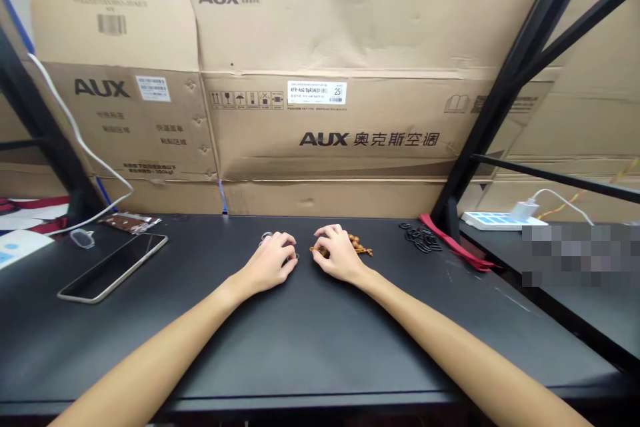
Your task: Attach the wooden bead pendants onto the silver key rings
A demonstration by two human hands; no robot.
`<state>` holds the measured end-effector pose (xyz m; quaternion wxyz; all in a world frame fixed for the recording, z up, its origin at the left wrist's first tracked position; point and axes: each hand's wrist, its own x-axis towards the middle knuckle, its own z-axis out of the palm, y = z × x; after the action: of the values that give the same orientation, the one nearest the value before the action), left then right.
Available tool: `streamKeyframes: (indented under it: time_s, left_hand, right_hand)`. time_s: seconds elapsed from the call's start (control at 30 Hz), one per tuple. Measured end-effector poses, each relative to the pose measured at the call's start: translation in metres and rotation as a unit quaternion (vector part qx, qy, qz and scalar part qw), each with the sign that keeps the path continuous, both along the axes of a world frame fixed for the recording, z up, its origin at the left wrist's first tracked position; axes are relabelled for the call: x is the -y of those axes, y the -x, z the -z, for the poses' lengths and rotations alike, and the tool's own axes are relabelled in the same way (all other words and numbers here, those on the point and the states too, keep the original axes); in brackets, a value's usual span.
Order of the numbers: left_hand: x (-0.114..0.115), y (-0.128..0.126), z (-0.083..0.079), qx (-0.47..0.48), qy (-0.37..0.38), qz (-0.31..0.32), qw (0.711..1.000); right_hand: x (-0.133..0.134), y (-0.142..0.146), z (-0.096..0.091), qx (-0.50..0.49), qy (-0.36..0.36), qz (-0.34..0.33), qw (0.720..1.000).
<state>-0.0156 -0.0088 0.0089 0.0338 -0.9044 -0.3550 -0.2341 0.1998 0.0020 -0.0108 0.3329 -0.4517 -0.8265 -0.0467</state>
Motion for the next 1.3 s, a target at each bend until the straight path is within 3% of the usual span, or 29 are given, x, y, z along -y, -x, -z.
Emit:
streamKeyframes:
  time_s: [0.27, 0.43, 0.63, 0.77, 1.0, 1.3]
  left_hand:
    - [-0.019, 0.016, 0.003, 0.02, 0.042, -0.057, 0.997]
    - [-0.028, 0.03, -0.001, 0.034, 0.052, -0.125, 0.99]
    - [-0.031, 0.031, 0.01, -0.004, 0.068, -0.137, 0.988]
    - [-0.035, 0.028, 0.016, -0.031, 0.102, -0.117, 0.987]
    - [-0.041, 0.035, 0.012, -0.023, 0.076, -0.122, 0.989]
    - [-0.046, 0.037, 0.015, 0.026, 0.028, -0.109, 0.993]
  right_hand:
    - [0.003, 0.0, -0.005, 0.031, 0.028, 0.073, 0.996]
    - [0.005, 0.002, -0.006, 0.025, 0.036, 0.138, 0.989]
    - [0.0, 0.003, 0.005, 0.064, 0.116, 0.228, 0.965]
    - [-0.005, -0.003, 0.007, 0.063, 0.16, 0.201, 0.964]
    - [-0.025, -0.036, 0.005, 0.063, 0.116, 0.068, 0.989]
    - [-0.03, -0.045, 0.005, 0.063, 0.072, 0.093, 0.991]
